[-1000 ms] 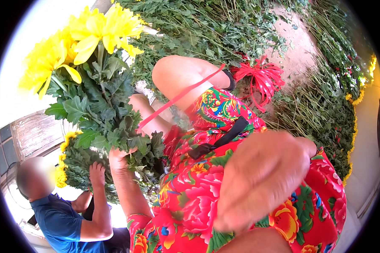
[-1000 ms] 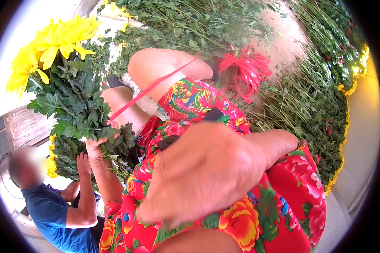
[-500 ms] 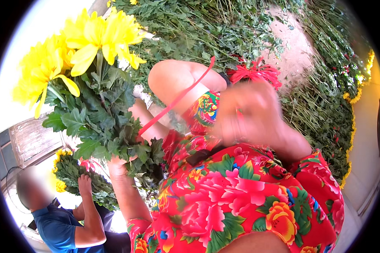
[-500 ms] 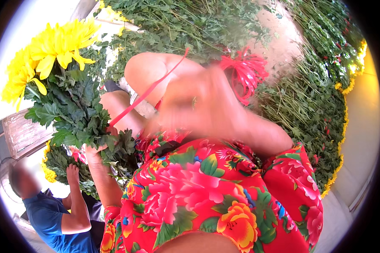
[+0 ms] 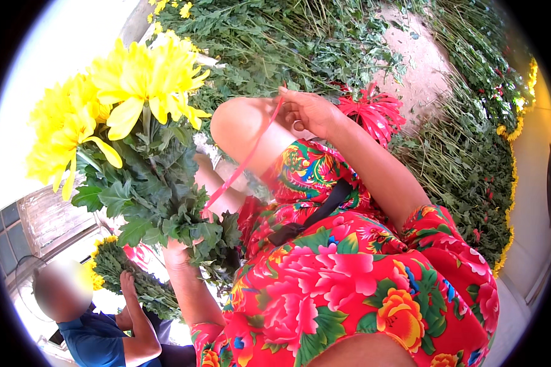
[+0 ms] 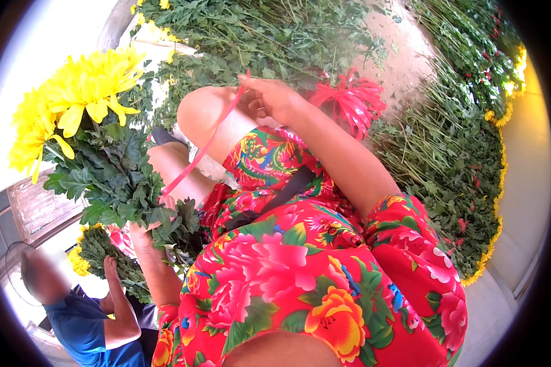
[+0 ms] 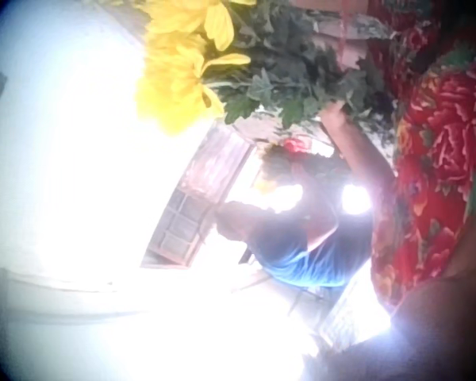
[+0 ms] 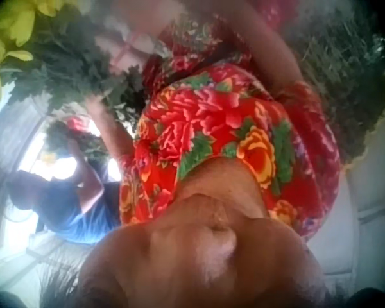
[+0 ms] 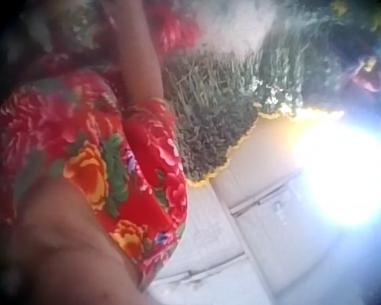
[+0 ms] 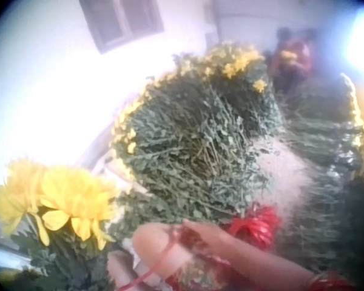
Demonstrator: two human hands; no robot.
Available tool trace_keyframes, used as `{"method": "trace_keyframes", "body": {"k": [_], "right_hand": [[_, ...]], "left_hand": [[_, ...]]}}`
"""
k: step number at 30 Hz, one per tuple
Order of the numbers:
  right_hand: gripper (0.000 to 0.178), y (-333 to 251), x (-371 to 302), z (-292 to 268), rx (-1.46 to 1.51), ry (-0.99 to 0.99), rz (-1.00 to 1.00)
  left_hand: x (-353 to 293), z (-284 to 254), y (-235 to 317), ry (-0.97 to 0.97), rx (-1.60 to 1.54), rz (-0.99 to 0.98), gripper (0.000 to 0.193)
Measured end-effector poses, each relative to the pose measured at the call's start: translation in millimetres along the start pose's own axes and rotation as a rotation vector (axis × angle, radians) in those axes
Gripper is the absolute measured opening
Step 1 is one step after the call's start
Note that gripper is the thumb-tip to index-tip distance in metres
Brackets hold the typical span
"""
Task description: The person gathers yellow flowers from a large pile, aligns the stems, and ties them into a bundle using a red rubber band. The person repeats this process multiple times, creating several flower bundles.
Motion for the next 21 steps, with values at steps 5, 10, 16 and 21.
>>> {"method": "trace_keyframes", "body": {"k": [5,10,16,21], "right_hand": [[0.029,0,20,5,0.081,-0.196,-0.075],[0.018,-15,-2,-10,0.065,-0.108,-0.179],[0.01,-24,-13,-21,0.083,0.019,-0.276],[0.014,-27,-19,-8,0.194,-0.042,-0.308]], "left_hand": [[-1,-14,-2,0.038,-0.015,0.003,0.062],[-6,-7,0,0.097,-0.065,0.03,0.062],[-3,-9,-4,0.043,-0.049,0.045,0.063],[0,-7,-6,-0.071,0.022,0.039,0.058]]}}
Point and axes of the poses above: each hand's wrist, its own x-axis towards the middle knuckle, its own z-axis out of the palm, y = z × x, the point moved 9 cm from there along x, towards the middle knuckle, and after that the axes turned 9 degrees about z, right-handed, at the moved point
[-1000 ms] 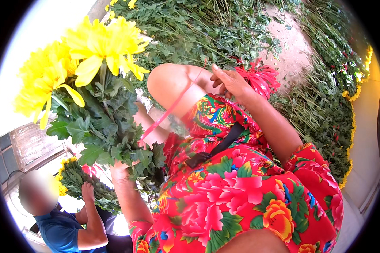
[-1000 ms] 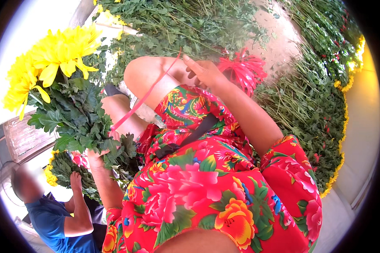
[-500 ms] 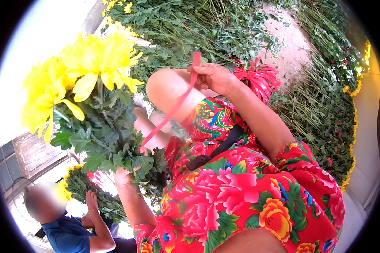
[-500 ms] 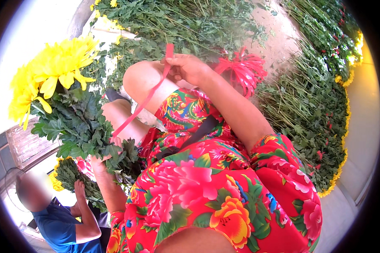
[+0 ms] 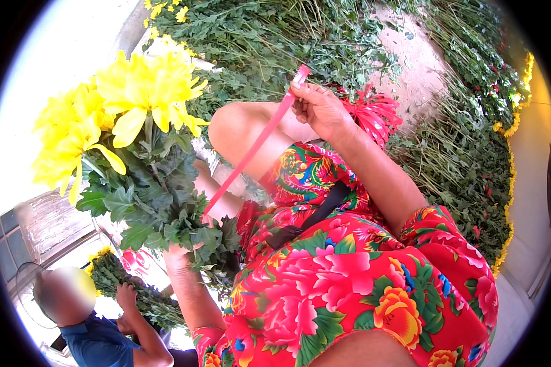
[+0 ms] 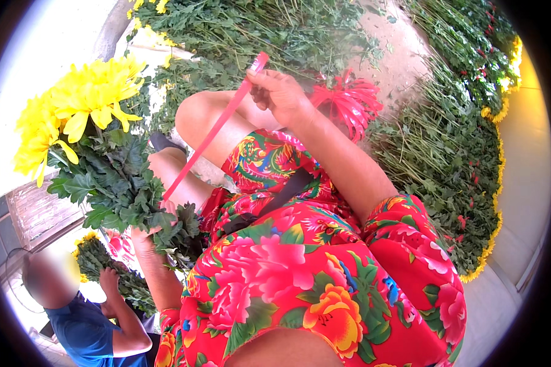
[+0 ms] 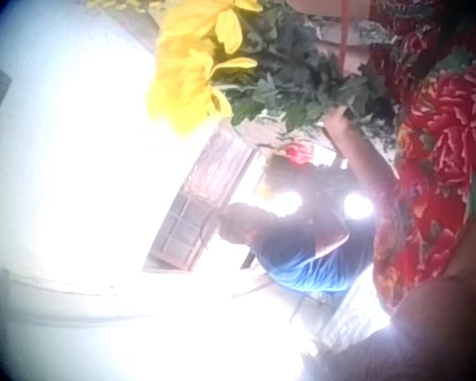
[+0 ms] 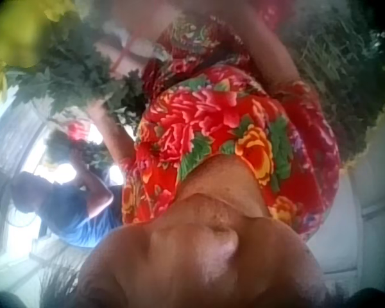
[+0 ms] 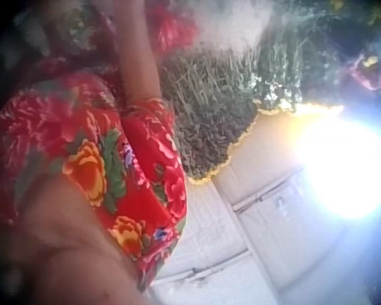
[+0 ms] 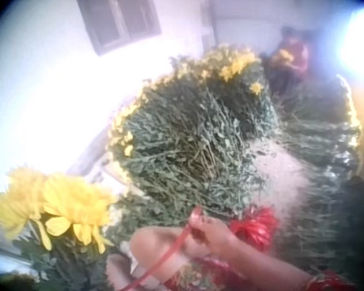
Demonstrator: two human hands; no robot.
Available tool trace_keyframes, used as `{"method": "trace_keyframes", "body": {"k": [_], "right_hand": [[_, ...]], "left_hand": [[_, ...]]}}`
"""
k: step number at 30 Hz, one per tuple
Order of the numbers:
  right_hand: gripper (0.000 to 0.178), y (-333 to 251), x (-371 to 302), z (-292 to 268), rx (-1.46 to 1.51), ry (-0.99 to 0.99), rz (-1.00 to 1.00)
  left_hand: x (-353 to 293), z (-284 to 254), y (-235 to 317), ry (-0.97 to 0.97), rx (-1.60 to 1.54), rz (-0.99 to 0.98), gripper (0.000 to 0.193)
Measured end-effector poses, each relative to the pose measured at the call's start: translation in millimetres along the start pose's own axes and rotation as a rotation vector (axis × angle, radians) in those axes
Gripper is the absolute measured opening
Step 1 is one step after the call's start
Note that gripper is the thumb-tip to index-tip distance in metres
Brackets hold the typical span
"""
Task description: The person gathers yellow flowers from a large pile, aligns the stems, and ties them into a bundle using a red rubber band. The person repeats this process multiple times, creating several flower bundles.
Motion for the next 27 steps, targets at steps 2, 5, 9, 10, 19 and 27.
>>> {"method": "trace_keyframes", "body": {"k": [2,5,9,10,19,27], "right_hand": [[0.014,-5,-5,0,-0.021,0.042,-0.023],[0.014,-11,-12,-2,-0.148,0.134,-0.086],[0.013,-19,-24,-7,-0.293,0.17,-0.148],[0.013,-21,-28,-9,-0.316,0.189,-0.159],[0.028,-82,-62,-12,-1.009,0.581,-0.619],[0.031,43,-118,173,-1.585,-0.416,-0.648]], "left_hand": [[3,15,7,0.028,0.03,0.017,0.056],[6,-4,-1,0.024,0.1,0.039,0.053],[5,-2,-1,-0.029,0.07,-0.018,0.048],[3,-3,2,0.013,0.056,-0.011,0.047],[7,-5,-9,0.021,0.087,-0.114,0.047],[0,-3,10,0.018,0.124,-0.053,0.052]]}}
Point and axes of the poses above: each hand's wrist, its own x-axis towards the middle knuckle, its own z-axis out of the palm, y = z × x, the point moved 9 cm from there along x, towards the middle knuckle, and after that the axes turned 9 degrees about z, right-handed, at the moved point
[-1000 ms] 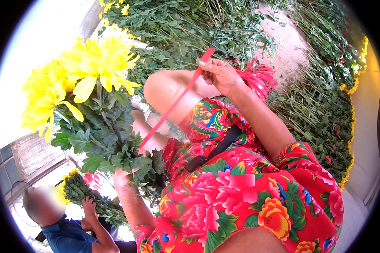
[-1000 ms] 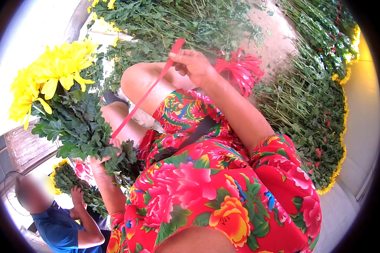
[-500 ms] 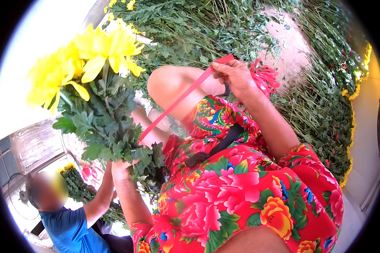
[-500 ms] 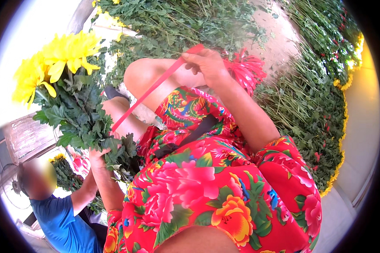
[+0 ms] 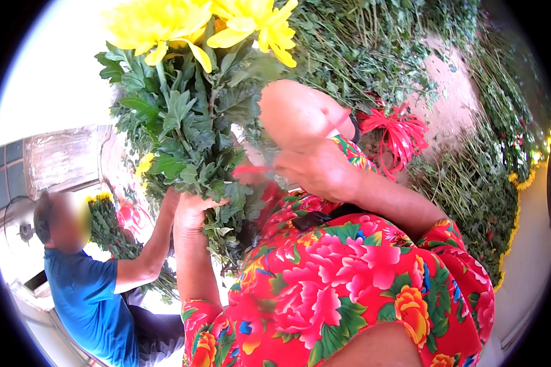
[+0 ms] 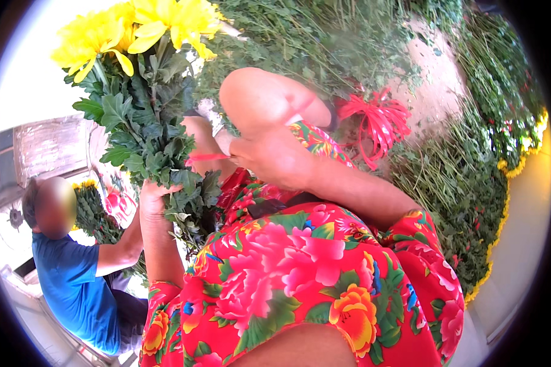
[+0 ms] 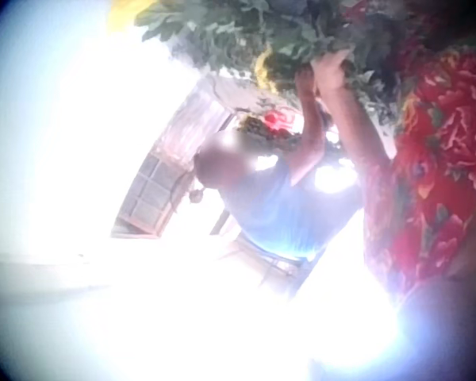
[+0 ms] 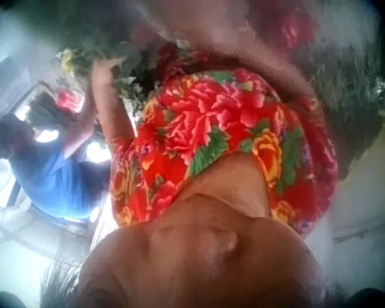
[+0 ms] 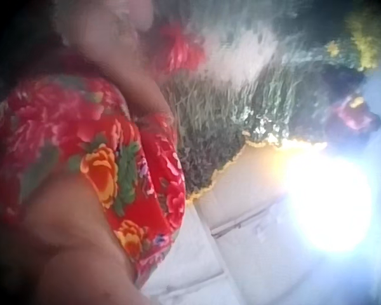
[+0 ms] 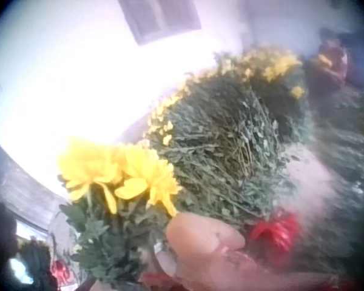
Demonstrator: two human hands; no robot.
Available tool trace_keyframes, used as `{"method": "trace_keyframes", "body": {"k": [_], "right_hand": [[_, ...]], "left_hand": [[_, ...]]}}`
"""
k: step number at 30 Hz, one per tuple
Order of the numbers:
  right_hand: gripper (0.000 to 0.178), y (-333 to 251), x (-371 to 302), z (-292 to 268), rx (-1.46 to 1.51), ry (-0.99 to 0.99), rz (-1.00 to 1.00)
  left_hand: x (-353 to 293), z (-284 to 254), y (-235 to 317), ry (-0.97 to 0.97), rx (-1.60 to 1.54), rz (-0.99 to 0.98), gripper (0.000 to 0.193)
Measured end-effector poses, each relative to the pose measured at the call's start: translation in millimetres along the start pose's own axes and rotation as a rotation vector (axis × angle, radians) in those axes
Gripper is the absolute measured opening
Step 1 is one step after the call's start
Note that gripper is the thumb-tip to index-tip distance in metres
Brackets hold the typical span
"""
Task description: The person gathers yellow flowers from a large pile, aligns the stems, and ties them into a bundle using a red rubber band. The person repeats this process multiple times, creating several flower bundles.
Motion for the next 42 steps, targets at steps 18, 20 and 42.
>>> {"method": "trace_keyframes", "body": {"k": [18,20,42], "right_hand": [[0.016,-20,22,-17,-0.053,0.359,0.007],[0.014,-6,15,-12,-0.079,0.154,0.054],[0.013,-6,66,22,0.004,0.154,0.077]], "left_hand": [[19,97,37,-0.349,0.377,0.162,0.053],[22,96,35,-0.377,0.455,0.156,0.052],[35,77,34,-0.267,1.249,0.428,0.034]]}}
Point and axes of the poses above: each hand's wrist, its own x-axis towards the middle knuckle, its own z-axis out of the palm, y = z × x, the point moved 9 cm from there along x, towards the middle knuckle, and after that the axes turned 9 degrees about z, right-handed, at the moved point
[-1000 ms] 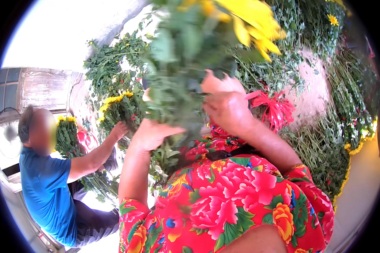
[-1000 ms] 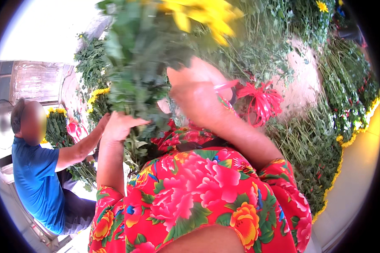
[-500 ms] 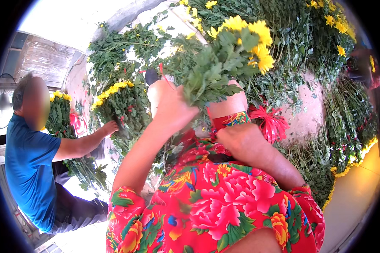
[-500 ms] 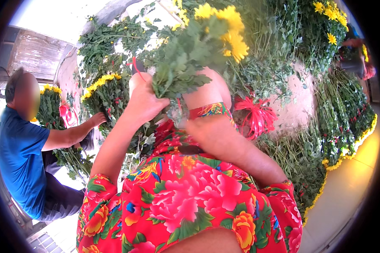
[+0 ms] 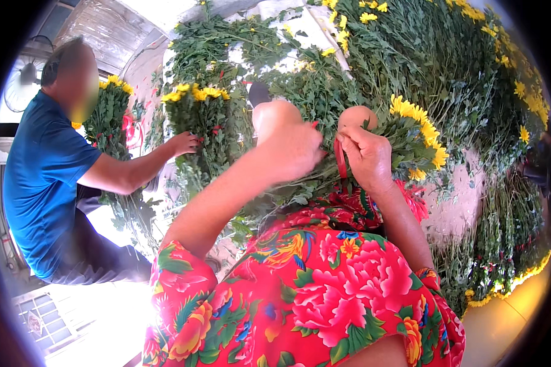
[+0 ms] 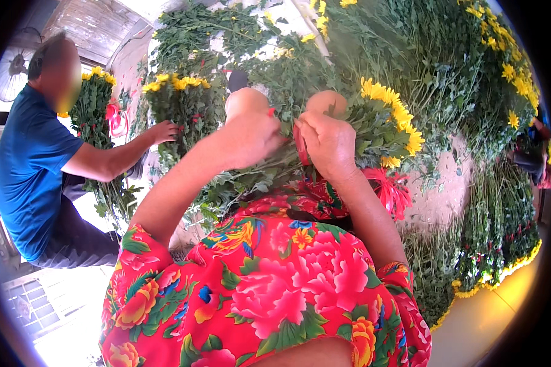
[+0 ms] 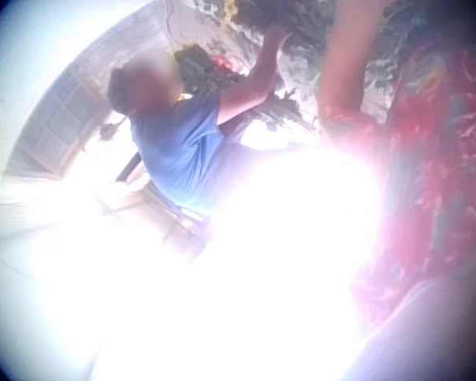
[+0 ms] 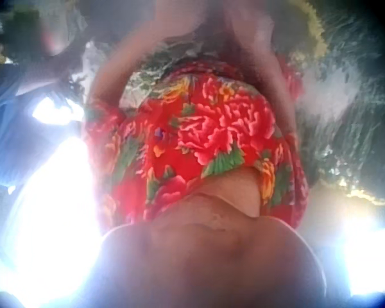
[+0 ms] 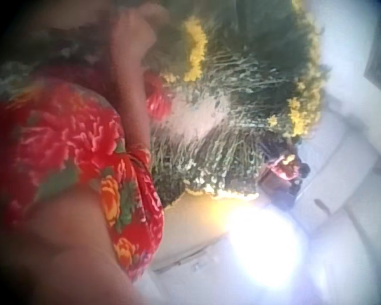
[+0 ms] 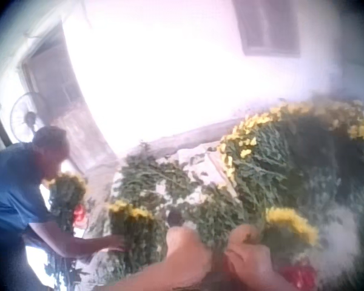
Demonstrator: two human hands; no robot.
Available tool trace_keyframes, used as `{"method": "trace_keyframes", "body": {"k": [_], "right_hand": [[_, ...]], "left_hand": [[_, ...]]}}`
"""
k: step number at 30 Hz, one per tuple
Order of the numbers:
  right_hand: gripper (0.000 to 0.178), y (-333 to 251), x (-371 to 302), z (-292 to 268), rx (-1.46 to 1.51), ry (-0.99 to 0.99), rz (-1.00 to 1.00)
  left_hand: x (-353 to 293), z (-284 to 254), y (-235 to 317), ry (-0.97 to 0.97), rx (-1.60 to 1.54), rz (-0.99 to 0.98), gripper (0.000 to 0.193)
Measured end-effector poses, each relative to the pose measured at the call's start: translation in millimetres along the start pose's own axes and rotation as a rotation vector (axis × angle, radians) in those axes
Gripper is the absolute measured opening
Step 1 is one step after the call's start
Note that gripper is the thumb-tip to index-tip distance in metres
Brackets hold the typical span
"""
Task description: The person gathers yellow flowers from a large pile, aligns the stems, and ties them into a bundle using a red rubber band. The person repeats this process multiple times, creating several flower bundles.
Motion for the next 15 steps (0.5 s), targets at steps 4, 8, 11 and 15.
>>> {"method": "trace_keyframes", "body": {"k": [4,8,11,15], "right_hand": [[0.014,14,7,1,0.173,-0.096,0.146],[0.019,30,13,-2,0.325,-0.108,0.218],[0.016,40,16,4,0.551,-0.208,0.34],[0.013,31,23,-8,0.545,-0.174,0.03]], "left_hand": [[1,-32,17,0.207,0.008,0.204,0.019],[-1,-35,15,0.426,-0.496,0.297,0.024],[3,27,-16,0.257,-1.558,-0.205,0.021],[14,43,-13,0.242,-1.763,-0.109,0.017]]}}
Point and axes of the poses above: each hand's wrist, its own x-axis towards the middle knuckle, its own z-axis out of the palm, y = z × x, the point moved 9 cm from there along x, towards the middle knuckle, and after that the axes turned 9 degrees about z, right-handed, at the moved point
